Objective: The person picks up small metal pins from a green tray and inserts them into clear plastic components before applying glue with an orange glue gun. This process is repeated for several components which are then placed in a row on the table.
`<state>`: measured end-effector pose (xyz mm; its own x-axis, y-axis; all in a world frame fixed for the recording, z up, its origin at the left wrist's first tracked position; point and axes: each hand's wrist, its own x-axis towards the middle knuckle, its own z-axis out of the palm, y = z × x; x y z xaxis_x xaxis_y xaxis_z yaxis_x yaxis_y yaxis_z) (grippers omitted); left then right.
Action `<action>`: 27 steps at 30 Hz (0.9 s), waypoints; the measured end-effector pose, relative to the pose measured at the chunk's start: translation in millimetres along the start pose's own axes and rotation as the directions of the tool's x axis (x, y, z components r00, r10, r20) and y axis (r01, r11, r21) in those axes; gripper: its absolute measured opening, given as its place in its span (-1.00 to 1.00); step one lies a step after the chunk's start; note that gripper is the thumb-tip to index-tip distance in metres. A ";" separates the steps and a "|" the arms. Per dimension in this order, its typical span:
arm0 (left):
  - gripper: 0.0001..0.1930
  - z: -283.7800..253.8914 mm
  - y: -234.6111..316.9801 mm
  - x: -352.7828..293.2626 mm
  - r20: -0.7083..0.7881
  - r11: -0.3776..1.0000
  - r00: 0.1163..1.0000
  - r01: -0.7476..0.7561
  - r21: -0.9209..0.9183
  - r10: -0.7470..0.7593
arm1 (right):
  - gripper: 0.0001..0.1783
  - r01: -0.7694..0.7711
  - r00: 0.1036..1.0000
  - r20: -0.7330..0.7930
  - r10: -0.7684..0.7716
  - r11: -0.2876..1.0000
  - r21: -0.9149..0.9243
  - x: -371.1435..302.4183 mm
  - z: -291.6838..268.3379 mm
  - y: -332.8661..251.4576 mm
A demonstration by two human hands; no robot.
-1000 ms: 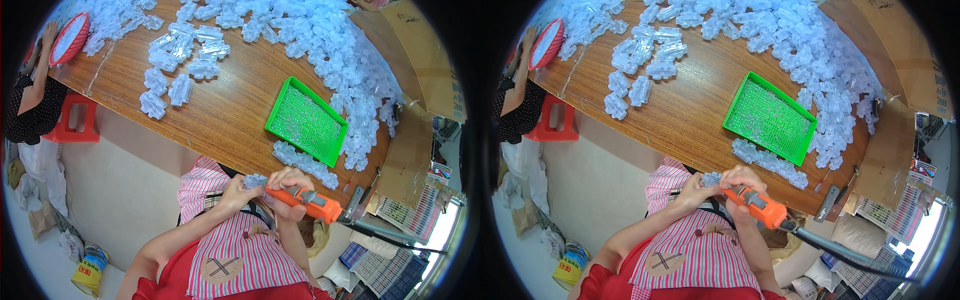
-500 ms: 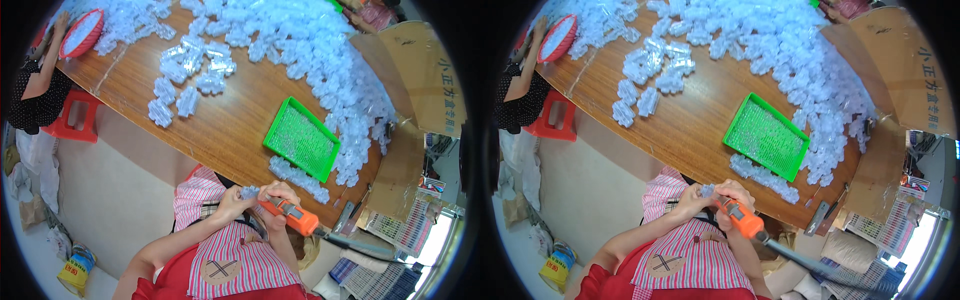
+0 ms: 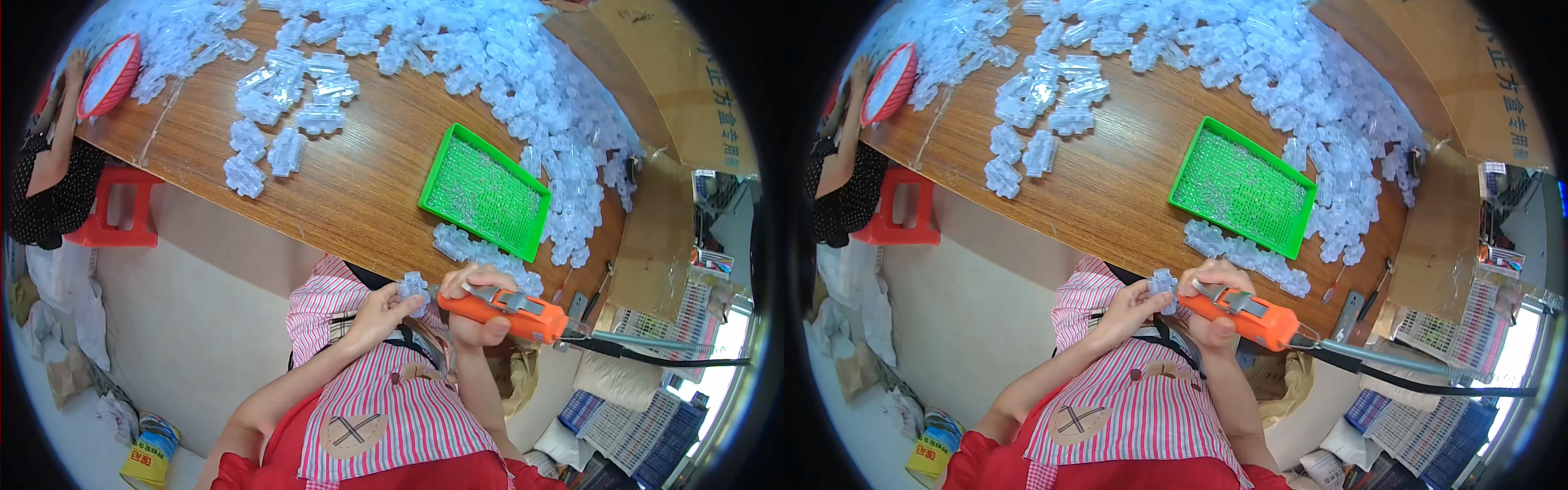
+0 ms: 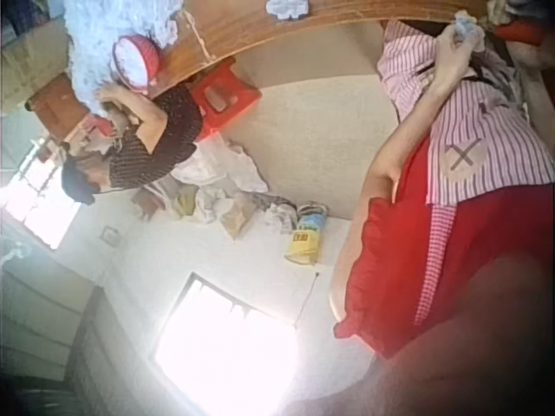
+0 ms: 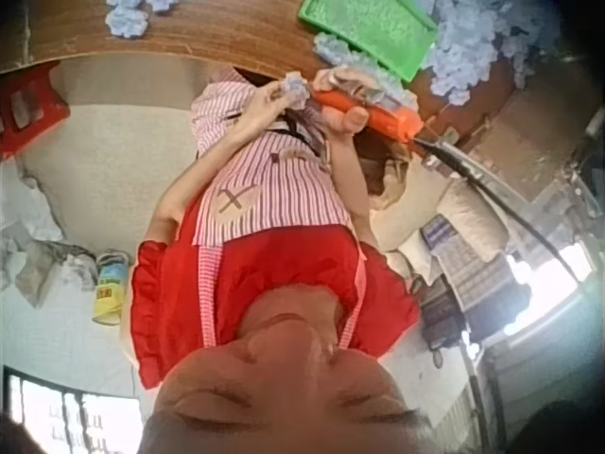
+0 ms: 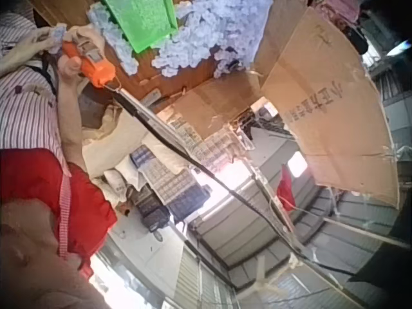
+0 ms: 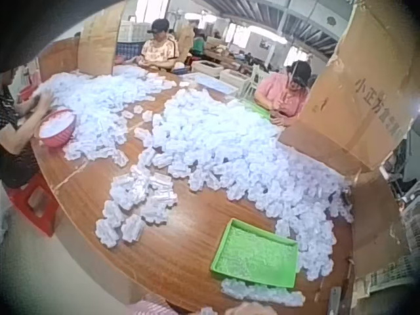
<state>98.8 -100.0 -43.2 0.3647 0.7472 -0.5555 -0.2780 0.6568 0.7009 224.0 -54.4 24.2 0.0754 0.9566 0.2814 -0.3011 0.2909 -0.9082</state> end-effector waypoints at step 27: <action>-0.75 2.1 0.3 1.4 -0.062 0.998 0.996 -0.059 0.023 0.060 | -0.35 0.002 0.979 0.202 0.007 0.999 -0.048 5.2 1.5 15.9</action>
<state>101.1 -98.9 -42.8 0.2914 0.7904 -0.5389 -0.2783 0.6090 0.7427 218.1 -44.9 11.7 -0.1205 0.9358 0.3314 -0.2546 0.2936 -0.9214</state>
